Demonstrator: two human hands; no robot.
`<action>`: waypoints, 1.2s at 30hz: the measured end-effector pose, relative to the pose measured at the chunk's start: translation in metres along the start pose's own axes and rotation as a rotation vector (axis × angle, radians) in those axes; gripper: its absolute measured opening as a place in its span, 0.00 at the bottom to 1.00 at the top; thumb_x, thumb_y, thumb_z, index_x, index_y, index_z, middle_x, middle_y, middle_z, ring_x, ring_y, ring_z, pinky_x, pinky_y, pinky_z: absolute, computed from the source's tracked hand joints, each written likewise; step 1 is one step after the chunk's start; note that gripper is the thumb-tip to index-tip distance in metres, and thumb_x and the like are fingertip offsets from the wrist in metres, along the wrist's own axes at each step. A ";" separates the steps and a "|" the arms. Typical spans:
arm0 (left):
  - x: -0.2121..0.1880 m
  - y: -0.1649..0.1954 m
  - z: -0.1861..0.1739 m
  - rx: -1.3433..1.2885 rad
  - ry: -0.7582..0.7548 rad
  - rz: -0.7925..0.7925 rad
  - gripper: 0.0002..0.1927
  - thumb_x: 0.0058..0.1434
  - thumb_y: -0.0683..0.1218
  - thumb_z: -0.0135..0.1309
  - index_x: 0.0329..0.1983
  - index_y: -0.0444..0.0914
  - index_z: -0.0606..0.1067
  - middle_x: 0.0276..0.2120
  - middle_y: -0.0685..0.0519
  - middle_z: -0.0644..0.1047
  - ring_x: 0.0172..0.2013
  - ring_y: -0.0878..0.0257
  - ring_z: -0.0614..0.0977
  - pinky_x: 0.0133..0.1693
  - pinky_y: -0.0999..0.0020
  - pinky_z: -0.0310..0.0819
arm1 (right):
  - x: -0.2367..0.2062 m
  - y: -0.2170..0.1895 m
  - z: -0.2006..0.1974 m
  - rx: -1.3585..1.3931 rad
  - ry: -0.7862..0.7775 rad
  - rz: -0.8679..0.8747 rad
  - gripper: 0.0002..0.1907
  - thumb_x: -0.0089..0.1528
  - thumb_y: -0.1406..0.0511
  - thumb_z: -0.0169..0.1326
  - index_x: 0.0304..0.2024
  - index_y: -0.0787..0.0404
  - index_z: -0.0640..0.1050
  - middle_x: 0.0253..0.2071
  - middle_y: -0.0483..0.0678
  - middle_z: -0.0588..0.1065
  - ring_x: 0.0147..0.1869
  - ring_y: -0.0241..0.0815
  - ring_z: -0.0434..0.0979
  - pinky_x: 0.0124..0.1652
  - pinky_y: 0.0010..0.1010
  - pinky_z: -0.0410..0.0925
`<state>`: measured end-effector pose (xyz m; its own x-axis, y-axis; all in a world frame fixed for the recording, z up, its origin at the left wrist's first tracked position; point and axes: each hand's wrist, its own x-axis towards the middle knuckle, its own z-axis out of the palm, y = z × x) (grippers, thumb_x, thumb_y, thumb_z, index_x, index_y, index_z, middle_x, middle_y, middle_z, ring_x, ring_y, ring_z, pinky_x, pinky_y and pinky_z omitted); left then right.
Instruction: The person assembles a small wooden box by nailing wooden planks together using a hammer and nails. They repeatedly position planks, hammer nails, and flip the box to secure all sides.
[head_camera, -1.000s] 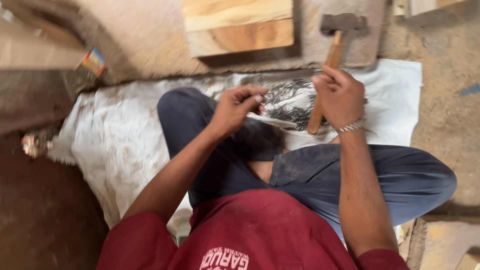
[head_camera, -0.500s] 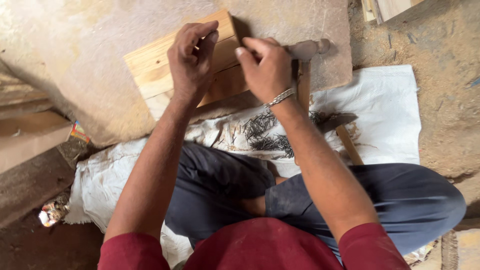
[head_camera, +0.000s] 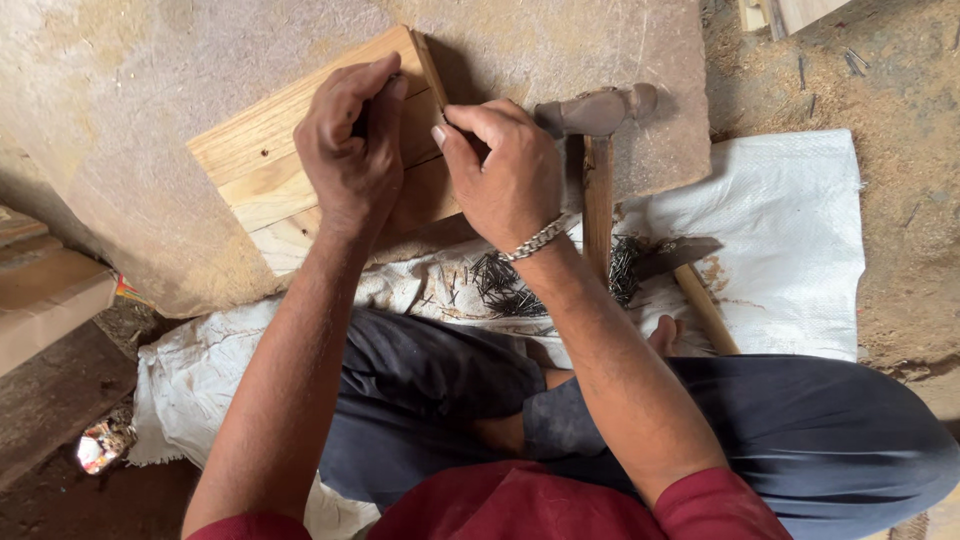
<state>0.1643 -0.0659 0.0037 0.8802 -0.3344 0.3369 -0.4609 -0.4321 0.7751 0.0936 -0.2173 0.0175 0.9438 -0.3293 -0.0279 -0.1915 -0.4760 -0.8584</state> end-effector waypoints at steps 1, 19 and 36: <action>-0.001 -0.001 -0.001 -0.007 -0.003 -0.011 0.08 0.71 0.35 0.61 0.51 0.37 0.78 0.44 0.48 0.83 0.44 0.61 0.86 0.45 0.69 0.81 | -0.001 0.000 -0.003 -0.001 -0.017 -0.016 0.12 0.65 0.62 0.62 0.47 0.64 0.83 0.42 0.50 0.83 0.43 0.39 0.85 0.42 0.29 0.77; -0.010 0.001 -0.014 -0.037 0.075 -0.009 0.08 0.68 0.38 0.61 0.48 0.42 0.83 0.41 0.53 0.85 0.39 0.62 0.88 0.41 0.68 0.82 | -0.132 0.006 -0.069 -0.213 -0.147 0.698 0.25 0.63 0.59 0.63 0.54 0.63 0.67 0.34 0.48 0.76 0.34 0.43 0.80 0.38 0.41 0.74; -0.006 -0.003 -0.015 0.152 0.065 -0.064 0.13 0.64 0.47 0.64 0.51 0.47 0.79 0.34 0.57 0.84 0.33 0.58 0.86 0.34 0.59 0.79 | -0.139 -0.063 -0.075 -0.162 -0.101 0.082 0.34 0.74 0.66 0.51 0.79 0.61 0.53 0.59 0.69 0.68 0.55 0.57 0.75 0.47 0.43 0.75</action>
<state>0.1623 -0.0499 0.0070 0.9115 -0.2492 0.3271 -0.4110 -0.5745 0.7078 -0.0457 -0.2025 0.1140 0.9438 -0.2931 -0.1528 -0.3022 -0.5782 -0.7579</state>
